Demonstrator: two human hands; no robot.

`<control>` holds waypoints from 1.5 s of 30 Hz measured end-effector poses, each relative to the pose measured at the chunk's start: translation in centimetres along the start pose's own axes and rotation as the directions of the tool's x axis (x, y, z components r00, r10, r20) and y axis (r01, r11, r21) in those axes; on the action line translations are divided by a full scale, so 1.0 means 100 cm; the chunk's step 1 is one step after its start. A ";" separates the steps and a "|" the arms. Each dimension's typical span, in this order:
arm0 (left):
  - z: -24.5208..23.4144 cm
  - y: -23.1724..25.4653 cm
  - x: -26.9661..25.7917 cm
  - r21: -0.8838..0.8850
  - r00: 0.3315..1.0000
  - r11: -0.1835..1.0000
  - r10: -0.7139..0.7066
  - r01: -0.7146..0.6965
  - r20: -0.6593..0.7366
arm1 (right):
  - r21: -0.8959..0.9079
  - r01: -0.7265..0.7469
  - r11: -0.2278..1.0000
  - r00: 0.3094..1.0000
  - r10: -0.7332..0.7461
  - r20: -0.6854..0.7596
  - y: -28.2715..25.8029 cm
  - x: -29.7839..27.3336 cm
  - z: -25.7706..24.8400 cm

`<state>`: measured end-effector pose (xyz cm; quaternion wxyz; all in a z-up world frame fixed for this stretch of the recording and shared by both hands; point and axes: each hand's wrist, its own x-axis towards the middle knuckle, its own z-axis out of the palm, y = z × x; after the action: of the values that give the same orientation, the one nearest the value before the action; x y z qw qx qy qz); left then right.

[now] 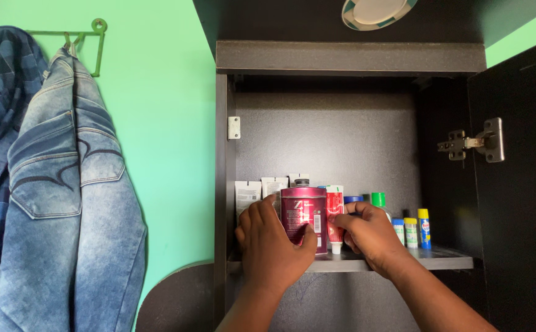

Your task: The person organizes various toiletries and bottles inside a dark grey wall-mounted cabinet. They pick up items from a lower rotating rack and place them onto the main shelf, arranging them in a row. The person handles multiple small bottles, tubes, and a large pink container, positioning them carefully within the cabinet.

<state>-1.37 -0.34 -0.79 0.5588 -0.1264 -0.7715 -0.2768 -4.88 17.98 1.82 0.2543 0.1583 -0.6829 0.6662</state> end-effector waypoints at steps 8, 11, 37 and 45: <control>0.001 0.000 0.000 -0.005 1.000 1.000 0.010 -0.010 -0.022 | 0.003 0.011 1.000 1.000 -0.011 -0.008 0.006 0.004 -0.003; 0.001 0.000 -0.001 -0.010 1.000 1.000 0.005 -0.006 -0.021 | 0.000 0.013 1.000 1.000 -0.013 -0.014 0.003 0.002 -0.002; 0.001 -0.001 -0.001 -0.029 0.998 0.999 0.018 -0.020 -0.058 | 0.023 0.038 0.999 0.999 -0.037 -0.016 0.006 0.004 -0.003; 0.003 -0.001 -0.002 -0.034 0.998 0.999 0.016 -0.018 -0.063 | 0.034 0.061 0.998 0.998 -0.060 -0.030 0.010 0.008 -0.002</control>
<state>-1.55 -0.24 -1.07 0.5830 -0.1338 -0.7474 -0.2890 -6.02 18.38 1.41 0.2814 0.1739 -0.6624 0.6722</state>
